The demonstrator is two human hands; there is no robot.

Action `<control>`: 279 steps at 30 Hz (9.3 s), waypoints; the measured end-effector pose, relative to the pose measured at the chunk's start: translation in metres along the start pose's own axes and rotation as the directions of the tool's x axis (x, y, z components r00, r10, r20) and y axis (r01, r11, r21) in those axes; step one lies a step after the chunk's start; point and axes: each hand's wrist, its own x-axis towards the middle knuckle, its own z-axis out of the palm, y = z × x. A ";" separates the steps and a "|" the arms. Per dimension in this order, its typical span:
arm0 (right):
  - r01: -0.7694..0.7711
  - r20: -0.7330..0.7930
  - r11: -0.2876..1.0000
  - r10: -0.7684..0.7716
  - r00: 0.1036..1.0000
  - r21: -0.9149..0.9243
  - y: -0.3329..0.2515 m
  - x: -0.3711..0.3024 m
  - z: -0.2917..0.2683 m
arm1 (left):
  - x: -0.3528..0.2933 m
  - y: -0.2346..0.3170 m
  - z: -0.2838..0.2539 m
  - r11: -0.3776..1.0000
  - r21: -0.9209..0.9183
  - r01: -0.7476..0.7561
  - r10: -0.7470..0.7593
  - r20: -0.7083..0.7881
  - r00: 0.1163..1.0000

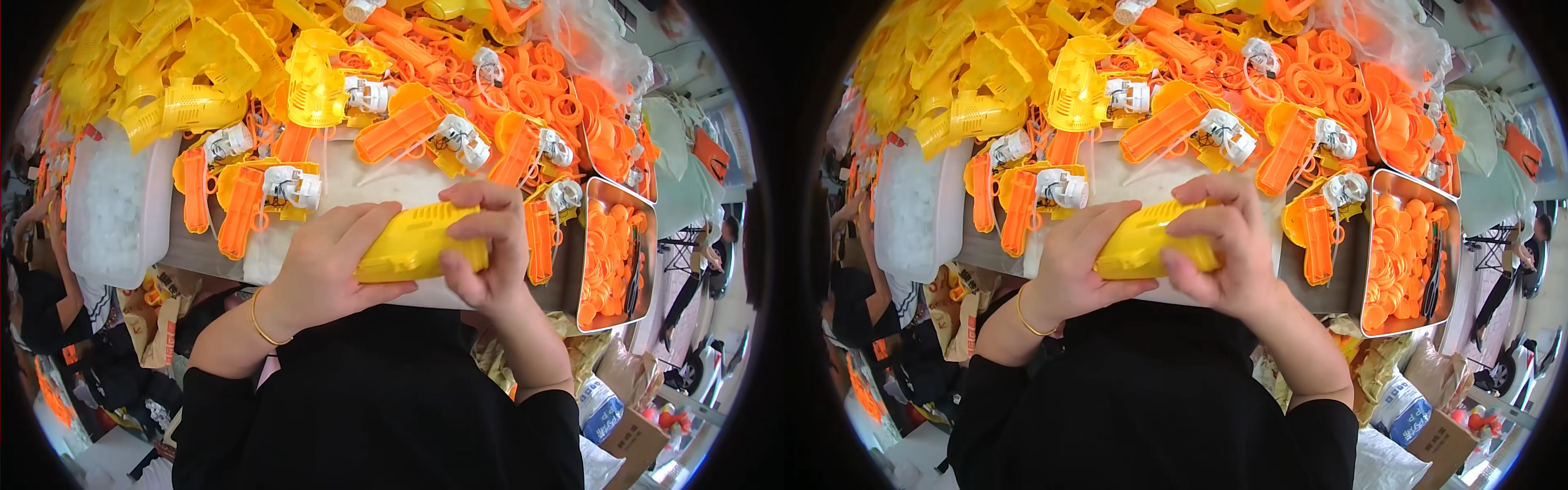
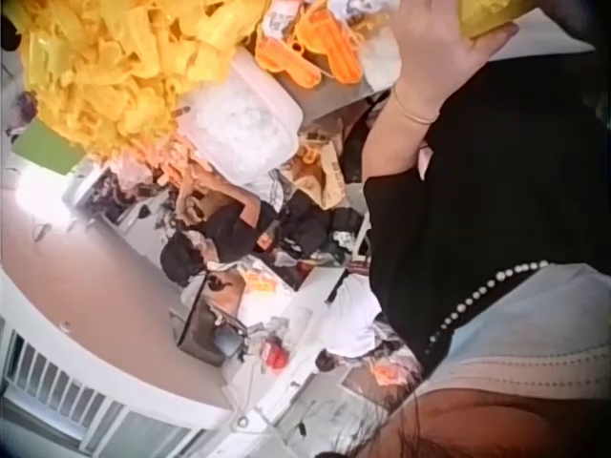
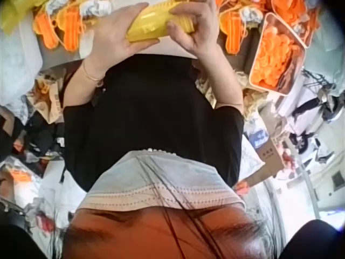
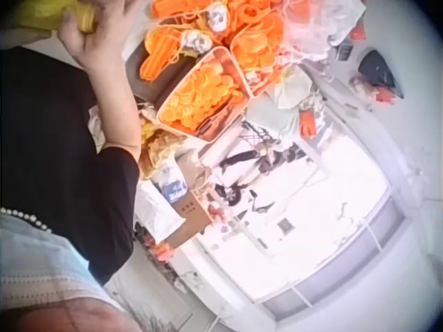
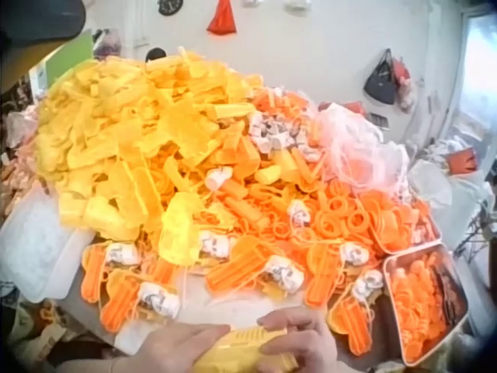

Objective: Assembling plastic toy bubble guns and preparing components at a factory workbench.

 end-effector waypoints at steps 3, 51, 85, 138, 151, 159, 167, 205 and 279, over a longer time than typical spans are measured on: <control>-0.121 -0.102 0.988 0.131 0.986 0.096 0.005 0.004 0.000 | 0.010 0.007 -0.003 0.996 -0.010 0.086 -0.085 0.082 0.993; -0.580 -0.363 0.526 0.463 0.809 -0.622 0.186 0.115 -0.121 | 0.020 -0.048 -0.001 0.194 -0.939 0.285 -0.265 0.229 0.937; -0.223 0.336 0.930 0.118 0.934 0.293 -0.012 -0.006 -0.010 | -0.006 0.004 0.010 0.776 -0.577 0.254 -0.186 0.174 0.967; 0.198 -0.156 0.963 -0.227 0.961 -0.181 0.007 0.023 0.014 | 0.009 0.002 0.028 0.065 -0.994 0.088 -0.255 0.069 0.965; -0.437 0.098 0.777 0.530 0.842 -0.452 0.020 -0.014 -0.023 | -0.011 -0.017 0.004 0.624 -0.744 0.239 -0.233 0.115 0.966; -0.200 0.007 0.536 0.359 0.933 -0.820 0.117 0.092 -0.034 | 0.012 -0.007 0.009 0.358 -0.846 0.394 -0.372 0.258 0.891; -0.104 0.100 0.366 0.498 0.861 -0.925 0.158 0.123 -0.038 | 0.003 -0.021 -0.009 0.308 -0.864 0.400 -0.420 0.254 0.871; -0.607 0.513 0.519 0.332 0.792 0.601 0.032 0.034 -0.017 | 0.032 -0.018 0.006 0.804 -0.556 0.209 -0.227 0.036 0.973; -0.196 -0.169 0.017 0.441 0.882 -0.980 0.123 -0.008 -0.230 | 0.041 -0.005 0.049 0.579 -0.798 0.168 -0.189 0.069 0.980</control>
